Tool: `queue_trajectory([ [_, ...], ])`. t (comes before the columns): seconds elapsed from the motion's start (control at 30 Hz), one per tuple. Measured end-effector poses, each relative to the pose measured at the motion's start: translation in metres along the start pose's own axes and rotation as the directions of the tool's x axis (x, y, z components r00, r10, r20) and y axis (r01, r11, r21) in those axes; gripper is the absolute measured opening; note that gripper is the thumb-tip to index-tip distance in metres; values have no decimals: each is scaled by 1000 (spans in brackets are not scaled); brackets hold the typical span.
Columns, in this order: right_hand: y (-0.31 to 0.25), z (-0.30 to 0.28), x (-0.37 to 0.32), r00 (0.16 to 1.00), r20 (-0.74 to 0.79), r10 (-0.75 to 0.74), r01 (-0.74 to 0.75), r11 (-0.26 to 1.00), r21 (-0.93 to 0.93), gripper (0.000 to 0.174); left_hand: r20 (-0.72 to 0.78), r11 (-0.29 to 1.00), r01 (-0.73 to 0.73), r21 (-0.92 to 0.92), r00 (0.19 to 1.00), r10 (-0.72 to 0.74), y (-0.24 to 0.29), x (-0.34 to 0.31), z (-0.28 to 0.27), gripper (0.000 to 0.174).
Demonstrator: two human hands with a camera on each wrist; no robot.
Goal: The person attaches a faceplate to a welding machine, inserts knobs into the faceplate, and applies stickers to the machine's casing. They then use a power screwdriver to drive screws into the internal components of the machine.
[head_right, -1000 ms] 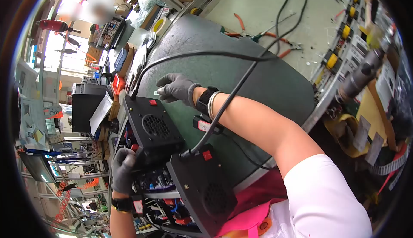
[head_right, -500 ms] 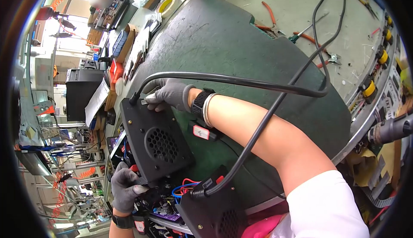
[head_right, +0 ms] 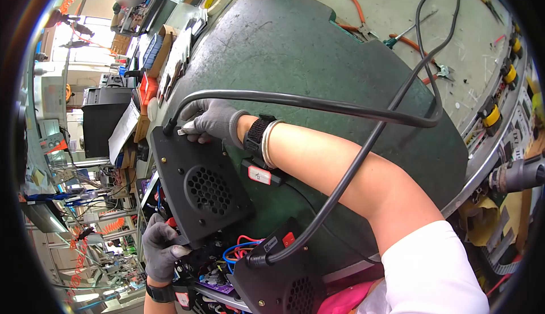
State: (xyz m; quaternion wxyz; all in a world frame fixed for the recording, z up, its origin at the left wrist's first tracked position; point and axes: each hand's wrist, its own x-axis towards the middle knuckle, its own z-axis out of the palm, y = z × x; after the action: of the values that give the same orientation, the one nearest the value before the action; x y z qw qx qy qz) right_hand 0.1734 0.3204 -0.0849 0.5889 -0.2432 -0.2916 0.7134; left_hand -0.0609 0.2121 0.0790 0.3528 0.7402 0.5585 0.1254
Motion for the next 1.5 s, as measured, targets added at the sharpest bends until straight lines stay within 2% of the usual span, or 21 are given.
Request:
queue_trajectory([
  [0.33, -1, 8, -3, 998, -59, -23, 20, 999, -48, 27, 1, 1000, 1, -26, 1000, -1, -2, 0, 1, 57],
  [0.43, -3, 14, -7, 990, -134, -35, 23, 995, -92, 30, 11, 997, 33, -69, 999, -32, 1, -1, 2, 56],
  [0.57, -2, 23, -10, 949, -221, -223, 89, 866, -491, 41, 5, 994, 52, -94, 999, -52, 4, -1, 4, 57],
  [0.63, -3, 29, -12, 922, -205, -328, 123, 751, -649, 44, 1, 997, 23, -72, 1000, -23, 0, -1, 3, 57],
  [0.67, 2, 31, -11, 879, -209, -428, 120, 623, -773, 45, 0, 999, -5, -50, 1000, 5, -5, 0, 1, 57],
  [0.7, 10, 30, -10, 864, -238, -444, 106, 621, -777, 45, -1, 999, -34, -28, 999, 34, -7, 0, -1, 57],
  [0.77, 19, 26, -11, 827, -292, -480, 78, 613, -786, 44, 1, 1000, -1, -28, 1000, 1, -2, -1, 1, 57],
  [0.8, 4, 24, -25, 900, -285, -330, 55, 734, -677, 42, 2, 999, 11, -30, 1000, -11, 0, -1, 2, 57],
  [0.9, 7, 28, -38, 839, -198, -506, 288, 723, -629, 41, 12, 999, -35, 39, 999, 35, -4, -1, -2, 56],
  [0.93, 8, 30, -40, 860, -124, -495, 246, 615, -749, 40, 11, 999, -41, 36, 999, 41, -5, -1, -1, 54],
  [1.03, 11, 38, -49, 795, 14, -607, 391, 493, -777, 48, 10, 998, -54, 26, 998, 54, -3, -1, 0, 52],
  [1.07, 8, 36, -53, 868, 24, -496, 324, 529, -784, 51, 11, 998, -54, 18, 999, 53, -3, -1, 0, 51],
  [1.17, 4, 27, -54, 972, -15, -233, 109, 507, -855, 53, 12, 999, -37, -11, 999, 37, -7, -3, 1, 50],
  [1.2, 8, 18, -57, 962, 52, -269, 209, 599, -773, 53, 14, 999, -51, -10, 999, 51, -4, -3, 1, 50],
  [1.3, 11, 11, -73, 961, 6, -277, 142, 476, -868, 49, 38, 997, -76, 16, 996, 75, -3, 0, -1, 46],
  [1.33, 9, 10, -85, 950, 73, -305, 204, 423, -883, 49, 51, 997, -80, 17, 996, 79, -6, 1, -3, 45],
  [1.37, 7, 8, -101, 960, 52, -276, 155, 366, -918, 44, 62, 996, -83, 16, 995, 81, -9, 1, -4, 44],
  [1.43, -16, 9, -137, 1000, 11, 2, 10, 383, -924, 41, 105, 998, -60, -18, 993, 61, -13, 0, -7, 37],
  [1.5, -25, 4, -172, 994, 49, 94, 17, 314, -949, 36, 177, 980, 64, -187, 984, -30, 3, -10, -12, 36],
])
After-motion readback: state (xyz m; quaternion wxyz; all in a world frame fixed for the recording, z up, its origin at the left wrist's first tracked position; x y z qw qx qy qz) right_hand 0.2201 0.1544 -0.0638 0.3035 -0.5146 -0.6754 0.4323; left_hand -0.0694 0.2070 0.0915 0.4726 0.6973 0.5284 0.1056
